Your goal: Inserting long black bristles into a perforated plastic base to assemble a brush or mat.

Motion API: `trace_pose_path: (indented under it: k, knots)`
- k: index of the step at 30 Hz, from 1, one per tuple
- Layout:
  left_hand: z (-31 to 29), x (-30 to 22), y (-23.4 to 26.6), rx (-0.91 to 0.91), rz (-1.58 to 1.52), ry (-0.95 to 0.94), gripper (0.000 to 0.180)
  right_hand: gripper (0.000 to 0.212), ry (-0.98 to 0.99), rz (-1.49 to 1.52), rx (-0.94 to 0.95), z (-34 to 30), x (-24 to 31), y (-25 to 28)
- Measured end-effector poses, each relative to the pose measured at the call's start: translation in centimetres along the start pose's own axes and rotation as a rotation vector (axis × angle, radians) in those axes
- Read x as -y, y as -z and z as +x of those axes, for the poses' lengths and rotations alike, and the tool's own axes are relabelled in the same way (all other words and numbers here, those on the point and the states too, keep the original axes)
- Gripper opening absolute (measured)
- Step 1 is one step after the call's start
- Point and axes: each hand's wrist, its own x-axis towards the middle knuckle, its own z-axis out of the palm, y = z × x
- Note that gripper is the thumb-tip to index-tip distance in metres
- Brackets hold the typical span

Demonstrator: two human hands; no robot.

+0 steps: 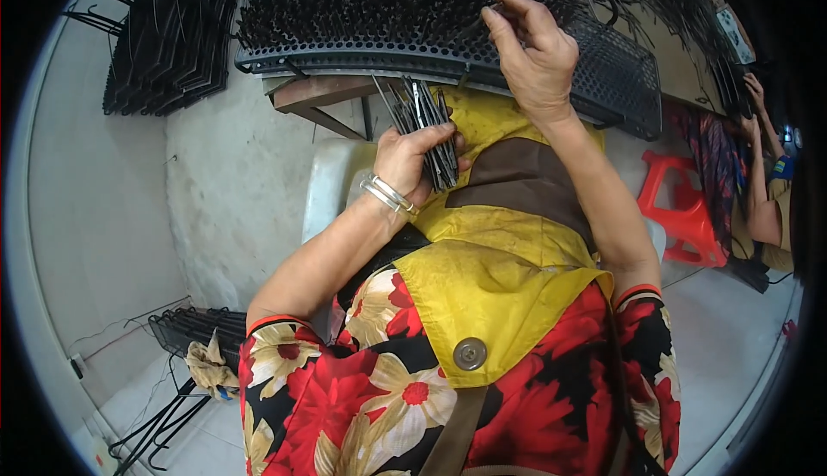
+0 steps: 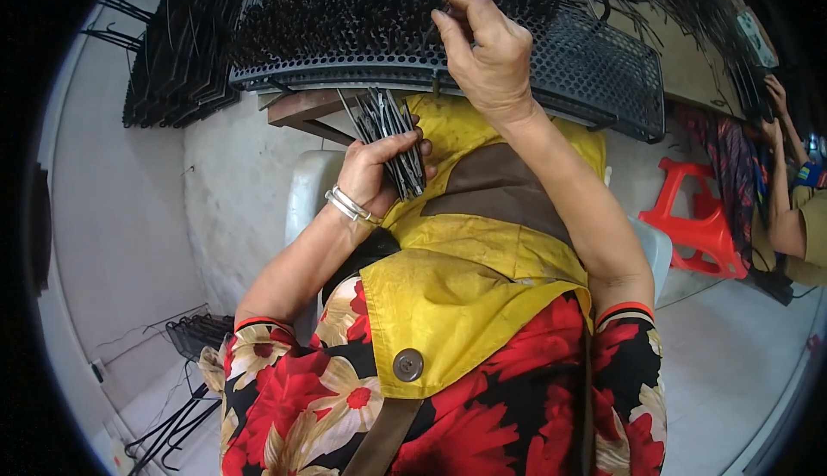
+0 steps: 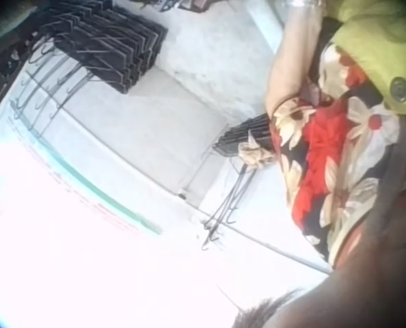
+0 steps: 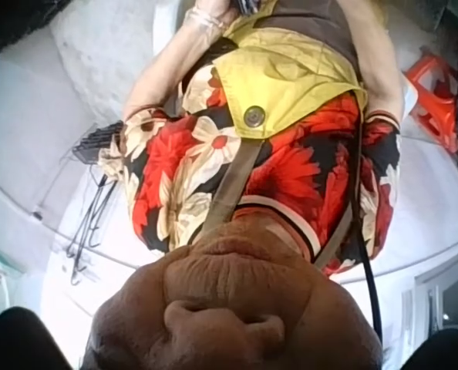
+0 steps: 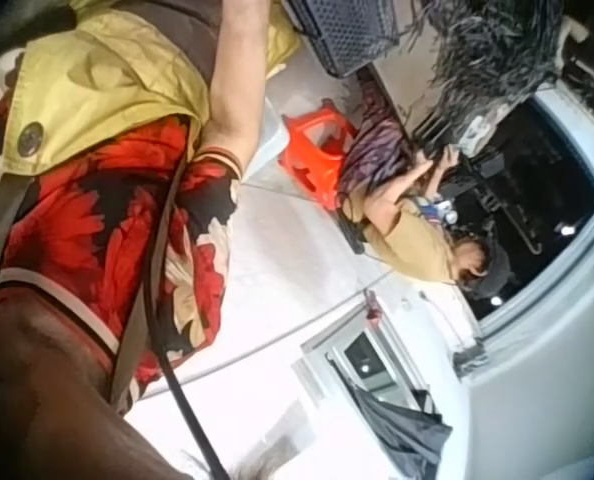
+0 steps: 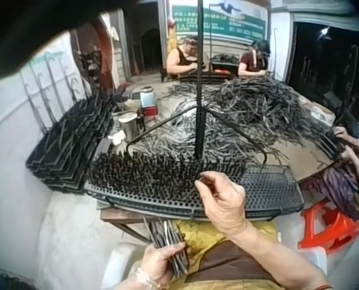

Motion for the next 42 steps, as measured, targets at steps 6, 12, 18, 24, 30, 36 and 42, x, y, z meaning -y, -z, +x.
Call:
trace_pose_path:
  k: [6, 12, 18, 24, 30, 36, 42]
  knots:
    - [-0.2, 0.0, -0.3, -0.061, -0.003, 0.003, 0.011, 0.016, 0.183, -0.088, 0.006, -0.4, -0.3, -0.5]
    - [-0.1, -0.1, -0.5, -0.062, -0.001, 0.022, 0.011, 0.014, 0.362, -0.514, 0.349, -0.8, -0.2, -0.4]
    - [-0.1, -0.2, -0.1, 0.02, 0.051, 0.007, 0.014, 0.02, -0.009, -0.185, 0.372, -3.2, 2.7, 1.5]
    - [-0.3, -0.1, -0.2, 0.075, 0.07, 0.031, 0.015, 0.016, -0.649, 0.391, 0.46, -3.5, 2.2, 2.7]
    - [0.0, 0.0, 0.0, 0.034, 0.052, 0.009, 0.016, 0.019, -0.277, 0.073, 0.058, -0.7, 0.1, 2.3]
    - [0.1, 0.3, 0.1, 0.042, -0.008, 0.051, 0.017, 0.019, 0.262, -0.178, -0.135, 0.6, -1.3, 0.6]
    - [0.1, 0.2, -0.2, 0.03, -0.028, 0.032, 0.017, 0.018, 0.422, -0.187, -0.092, 1.1, -1.0, 0.0]
